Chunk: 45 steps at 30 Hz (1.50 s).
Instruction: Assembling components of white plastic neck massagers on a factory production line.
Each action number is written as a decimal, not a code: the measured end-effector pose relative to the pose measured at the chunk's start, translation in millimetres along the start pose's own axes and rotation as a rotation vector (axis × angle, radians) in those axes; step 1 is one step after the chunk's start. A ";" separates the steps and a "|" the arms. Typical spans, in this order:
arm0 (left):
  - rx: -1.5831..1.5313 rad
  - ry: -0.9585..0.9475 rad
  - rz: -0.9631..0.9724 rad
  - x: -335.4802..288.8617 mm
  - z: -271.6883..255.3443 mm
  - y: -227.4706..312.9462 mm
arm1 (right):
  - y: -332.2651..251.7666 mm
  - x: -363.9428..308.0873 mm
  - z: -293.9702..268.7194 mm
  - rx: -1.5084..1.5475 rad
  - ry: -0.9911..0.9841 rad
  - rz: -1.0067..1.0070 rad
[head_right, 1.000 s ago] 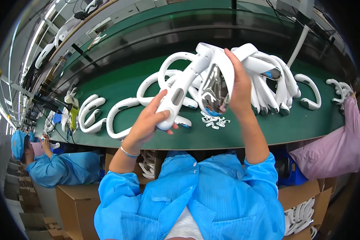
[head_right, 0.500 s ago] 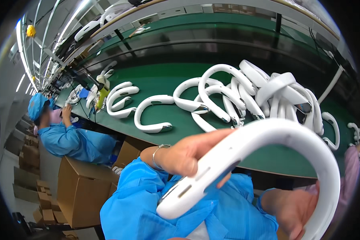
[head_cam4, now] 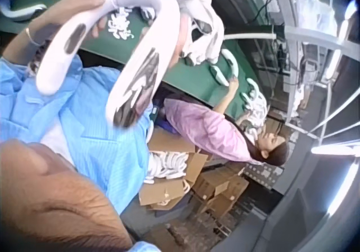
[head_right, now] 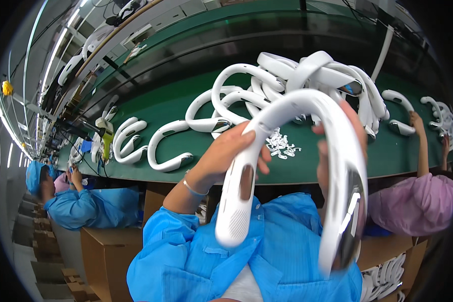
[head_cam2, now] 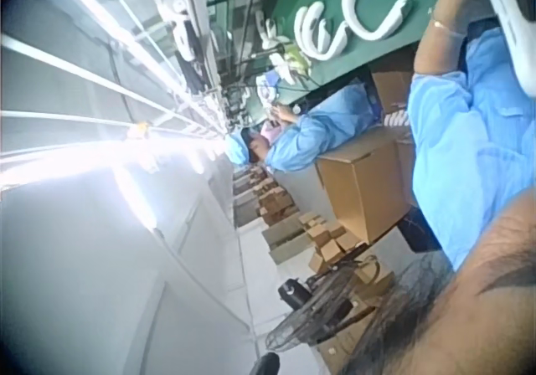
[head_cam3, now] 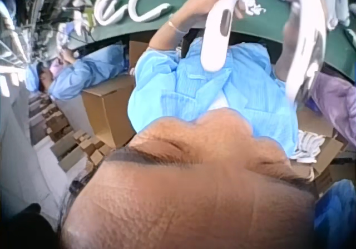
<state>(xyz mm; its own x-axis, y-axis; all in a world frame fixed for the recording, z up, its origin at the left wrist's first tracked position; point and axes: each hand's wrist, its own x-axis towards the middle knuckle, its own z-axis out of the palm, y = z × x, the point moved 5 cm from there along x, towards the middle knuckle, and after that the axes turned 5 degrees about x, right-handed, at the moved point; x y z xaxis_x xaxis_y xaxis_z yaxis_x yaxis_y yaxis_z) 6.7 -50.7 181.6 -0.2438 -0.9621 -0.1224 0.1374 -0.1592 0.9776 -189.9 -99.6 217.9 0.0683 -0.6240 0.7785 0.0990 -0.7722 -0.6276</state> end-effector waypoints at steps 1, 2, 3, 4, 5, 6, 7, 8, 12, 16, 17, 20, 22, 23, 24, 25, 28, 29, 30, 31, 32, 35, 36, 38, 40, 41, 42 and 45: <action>-0.087 0.029 0.009 9.9 -8.6 -14.5 | 7.9 4.1 6.2 -0.006 -0.058 0.217; -0.155 0.044 -0.032 17.2 -14.0 -26.6 | 29.0 0.9 2.0 -0.156 -0.087 0.097; -0.197 0.073 -0.063 20.1 -20.4 -42.2 | 52.5 -10.1 4.4 -0.315 -0.263 0.240; -0.239 0.090 -0.095 24.9 -24.5 -53.8 | 75.3 -22.1 2.8 -0.482 -0.432 0.385; -0.237 0.087 -0.090 26.8 -26.9 -63.0 | 101.4 -41.7 -0.6 -0.611 -0.494 0.260; -0.311 0.104 -0.088 26.6 -27.1 -71.9 | 121.2 -60.3 -1.2 -0.739 -0.555 0.132; -0.387 0.115 -0.093 27.0 -26.3 -78.2 | 129.3 -70.5 3.4 -0.791 -0.666 0.181; -0.387 0.108 -0.095 29.0 -24.4 -79.4 | 135.9 -79.9 7.8 -0.841 -0.776 0.233; -0.546 0.174 -0.181 41.7 -28.9 -95.3 | 143.8 -106.4 18.7 -0.840 -0.744 0.037; -0.461 0.126 -0.123 50.4 -23.2 -85.6 | 148.7 -107.6 22.1 -0.783 -0.694 0.007; -0.431 0.058 -0.114 53.7 -19.2 -82.2 | 149.5 -105.4 22.4 -0.777 -0.682 0.013; -0.478 -0.043 -0.133 67.1 -6.9 -77.7 | 153.2 -103.0 24.2 -0.755 -0.635 0.049; -0.618 -0.139 -0.161 80.9 -0.7 -77.0 | 159.2 -103.0 21.2 -0.744 -0.592 0.079; -0.711 -0.176 -0.182 84.5 -1.7 -76.8 | 164.2 -104.3 16.4 -0.691 -0.528 0.116; -0.775 -0.181 -0.254 90.0 -3.3 -74.7 | 167.1 -102.9 11.4 -0.637 -0.465 0.151; -0.798 -0.066 -0.259 96.3 -5.1 -73.8 | 167.9 -101.1 8.3 -0.639 -0.460 0.151; -0.806 0.074 -0.245 110.0 -2.9 -70.4 | 170.0 -96.6 -4.0 -0.485 -0.373 0.246; -0.829 0.079 -0.234 112.9 -3.9 -72.1 | 180.0 -100.6 -9.0 -0.316 -0.314 0.454; -0.851 0.084 -0.225 115.5 -4.9 -73.6 | 187.9 -105.5 -13.3 -0.142 -0.248 0.656; -0.851 0.082 -0.262 115.8 -4.9 -75.9 | 186.9 -104.2 -16.3 -0.146 -0.237 0.655; -0.846 0.074 -0.267 117.9 -6.9 -80.7 | 186.8 -103.7 -19.4 -0.019 -0.170 0.738; -0.589 -0.009 -0.187 121.5 -11.4 -93.1 | 182.4 -95.9 -28.3 0.196 -0.067 0.836; -0.544 0.062 -0.171 117.7 -7.1 -93.1 | 180.1 -92.4 -31.5 0.286 -0.037 0.858; -0.289 0.165 -0.094 123.5 -11.9 -102.0 | 165.9 -77.1 -32.1 0.313 -0.022 0.844; -0.073 0.251 -0.154 117.0 -4.1 -86.8 | 148.8 -62.6 -31.8 0.330 0.022 0.830; 0.047 0.256 -0.115 120.3 -7.7 -90.1 | 139.1 -55.3 -30.2 0.331 0.020 0.833; 0.168 0.257 -0.076 121.8 -5.6 -84.5 | 137.0 -53.2 -29.6 0.327 0.026 0.833; 0.073 0.261 -0.043 115.3 8.3 -82.9 | 134.9 -49.2 -26.1 0.382 0.013 0.786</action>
<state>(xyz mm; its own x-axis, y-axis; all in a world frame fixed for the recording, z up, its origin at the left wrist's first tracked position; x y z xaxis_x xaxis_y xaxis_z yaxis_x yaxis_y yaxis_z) -40.8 -146.6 87.9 0.0094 -0.9808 -0.1947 0.0603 -0.1938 0.9792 -205.9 -176.2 94.7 0.2457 -0.9619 0.1199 0.3541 -0.0261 -0.9348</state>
